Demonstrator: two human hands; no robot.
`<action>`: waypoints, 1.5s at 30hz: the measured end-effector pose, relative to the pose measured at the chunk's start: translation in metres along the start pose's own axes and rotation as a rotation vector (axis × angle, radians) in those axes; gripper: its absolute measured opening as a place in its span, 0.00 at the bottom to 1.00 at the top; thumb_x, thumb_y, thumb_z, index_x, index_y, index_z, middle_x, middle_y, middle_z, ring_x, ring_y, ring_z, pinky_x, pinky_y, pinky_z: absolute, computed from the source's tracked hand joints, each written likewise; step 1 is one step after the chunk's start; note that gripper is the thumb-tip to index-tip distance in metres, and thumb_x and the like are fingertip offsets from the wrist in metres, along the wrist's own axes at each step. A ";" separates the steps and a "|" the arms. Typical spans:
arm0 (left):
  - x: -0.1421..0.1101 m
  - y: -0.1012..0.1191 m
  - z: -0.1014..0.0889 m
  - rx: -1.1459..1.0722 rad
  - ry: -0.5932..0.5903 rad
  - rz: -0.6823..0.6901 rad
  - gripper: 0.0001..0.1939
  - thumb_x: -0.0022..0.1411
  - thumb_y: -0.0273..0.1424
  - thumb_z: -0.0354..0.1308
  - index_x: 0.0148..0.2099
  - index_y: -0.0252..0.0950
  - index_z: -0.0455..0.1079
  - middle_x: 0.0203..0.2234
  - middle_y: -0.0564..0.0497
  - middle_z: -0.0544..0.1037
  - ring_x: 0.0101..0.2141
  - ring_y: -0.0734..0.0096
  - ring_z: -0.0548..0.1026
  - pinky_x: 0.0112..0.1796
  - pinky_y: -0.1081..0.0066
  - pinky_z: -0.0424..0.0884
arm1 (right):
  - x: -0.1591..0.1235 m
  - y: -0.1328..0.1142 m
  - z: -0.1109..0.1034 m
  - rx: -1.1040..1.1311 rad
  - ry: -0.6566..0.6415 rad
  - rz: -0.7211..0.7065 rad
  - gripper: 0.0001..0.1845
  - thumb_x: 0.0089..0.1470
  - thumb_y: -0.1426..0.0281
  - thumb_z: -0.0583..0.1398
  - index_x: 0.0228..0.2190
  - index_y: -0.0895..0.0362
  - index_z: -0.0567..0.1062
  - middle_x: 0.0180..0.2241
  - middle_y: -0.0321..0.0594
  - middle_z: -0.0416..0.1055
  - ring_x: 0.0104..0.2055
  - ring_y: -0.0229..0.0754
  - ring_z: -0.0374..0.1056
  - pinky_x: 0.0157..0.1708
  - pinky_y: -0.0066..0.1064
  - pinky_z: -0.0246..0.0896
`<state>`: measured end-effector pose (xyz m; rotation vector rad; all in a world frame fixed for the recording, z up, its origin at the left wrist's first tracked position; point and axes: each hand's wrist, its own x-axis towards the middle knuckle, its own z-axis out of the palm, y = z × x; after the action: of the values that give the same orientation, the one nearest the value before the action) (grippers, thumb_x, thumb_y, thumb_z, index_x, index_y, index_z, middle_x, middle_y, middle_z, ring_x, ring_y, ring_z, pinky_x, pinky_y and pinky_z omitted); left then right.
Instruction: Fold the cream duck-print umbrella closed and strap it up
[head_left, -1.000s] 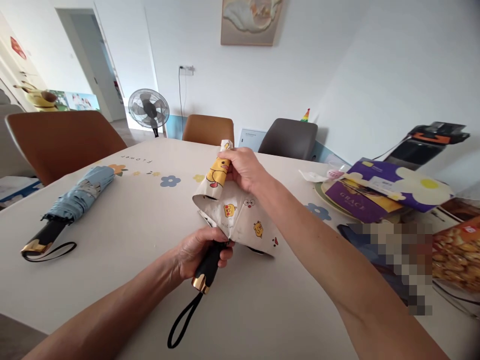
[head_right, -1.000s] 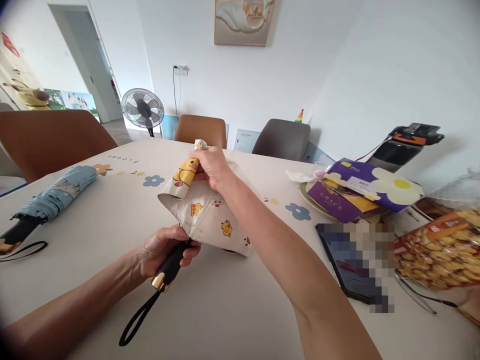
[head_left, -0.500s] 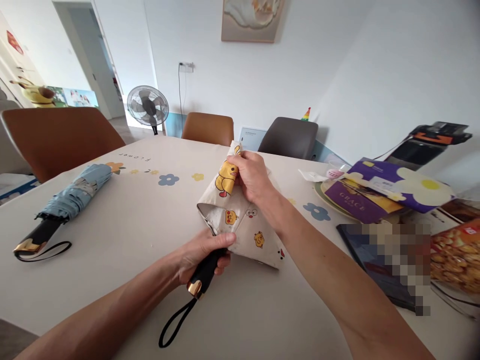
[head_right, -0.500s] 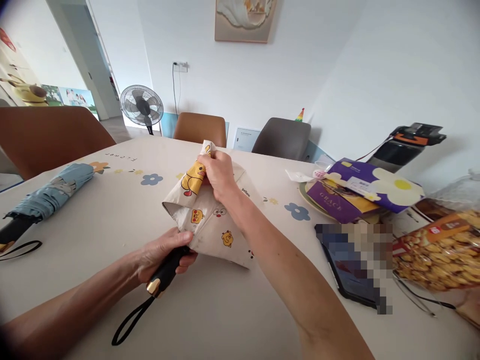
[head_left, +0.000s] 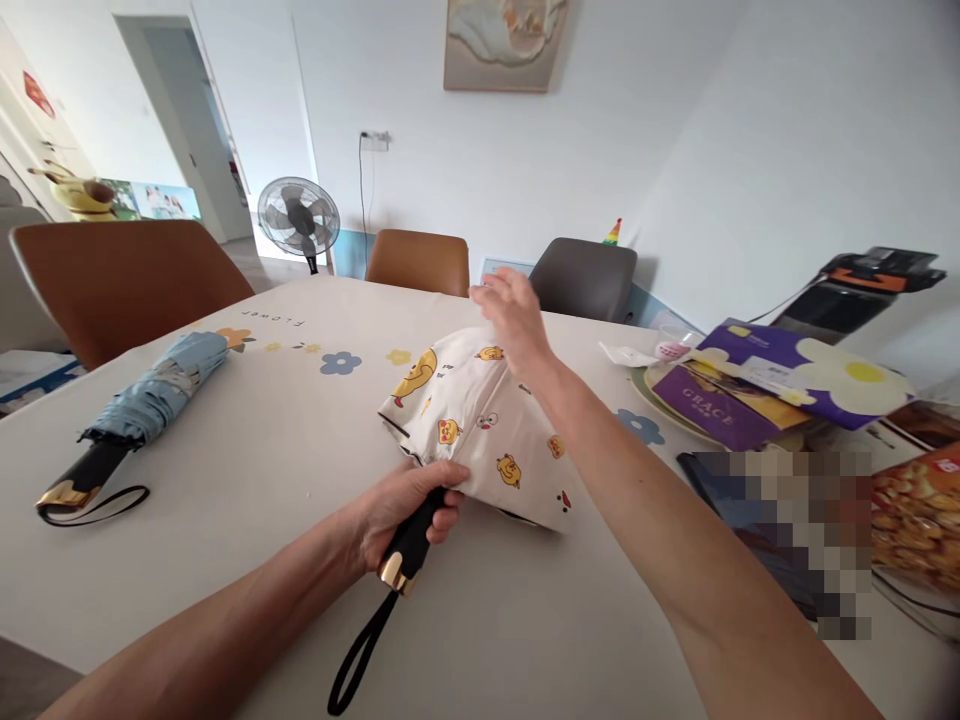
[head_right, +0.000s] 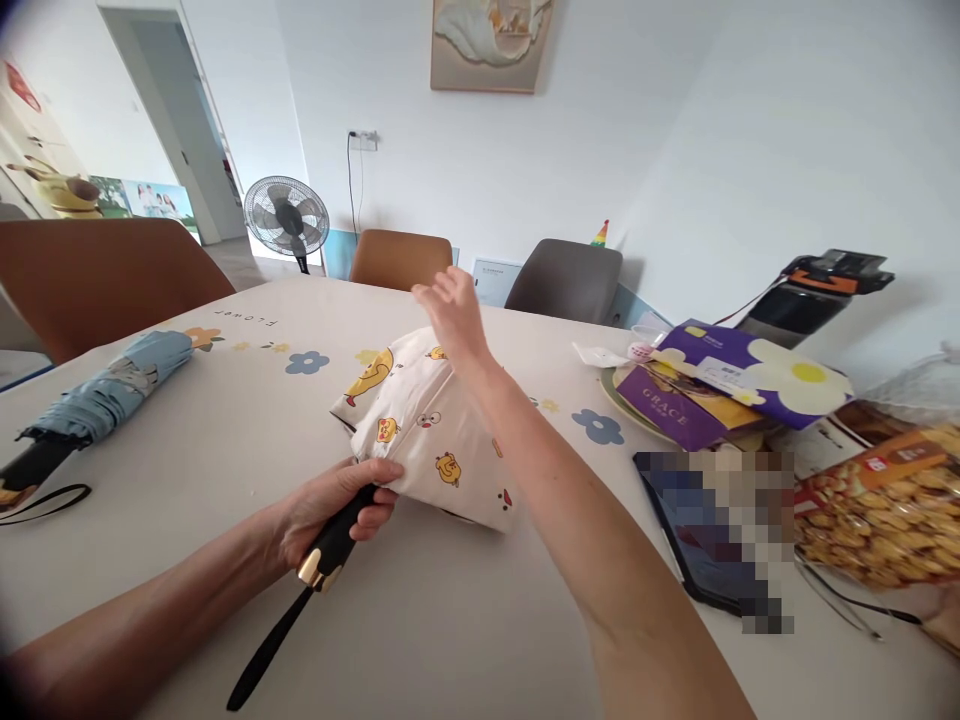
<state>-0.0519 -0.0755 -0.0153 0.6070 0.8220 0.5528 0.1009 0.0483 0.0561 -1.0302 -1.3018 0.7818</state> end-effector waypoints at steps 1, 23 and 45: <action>0.000 0.001 0.000 -0.042 0.012 -0.008 0.12 0.52 0.30 0.60 0.28 0.34 0.57 0.18 0.58 0.60 0.15 0.86 0.56 0.13 0.82 0.52 | 0.001 0.003 -0.009 -0.041 0.061 -0.008 0.29 0.47 0.63 0.60 0.50 0.52 0.60 0.57 0.45 0.58 0.59 0.46 0.55 0.56 0.43 0.51; 0.002 0.010 -0.004 -0.201 0.140 0.015 0.11 0.55 0.26 0.58 0.33 0.36 0.55 0.18 0.60 0.55 0.15 0.87 0.54 0.12 0.84 0.51 | -0.082 0.090 -0.094 -0.482 0.217 0.252 0.19 0.47 0.56 0.56 0.27 0.59 0.75 0.33 0.42 0.74 0.36 0.46 0.67 0.34 0.32 0.58; 0.004 0.010 -0.007 -0.268 0.099 -0.040 0.12 0.57 0.28 0.57 0.30 0.36 0.53 0.18 0.60 0.53 0.15 0.87 0.54 0.12 0.84 0.52 | -0.084 0.059 -0.077 0.406 -0.071 0.619 0.10 0.46 0.69 0.54 0.32 0.57 0.72 0.30 0.44 0.75 0.36 0.50 0.71 0.36 0.41 0.67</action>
<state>-0.0575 -0.0640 -0.0140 0.3193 0.8347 0.6480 0.1710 -0.0184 -0.0281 -1.0806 -0.8202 1.4935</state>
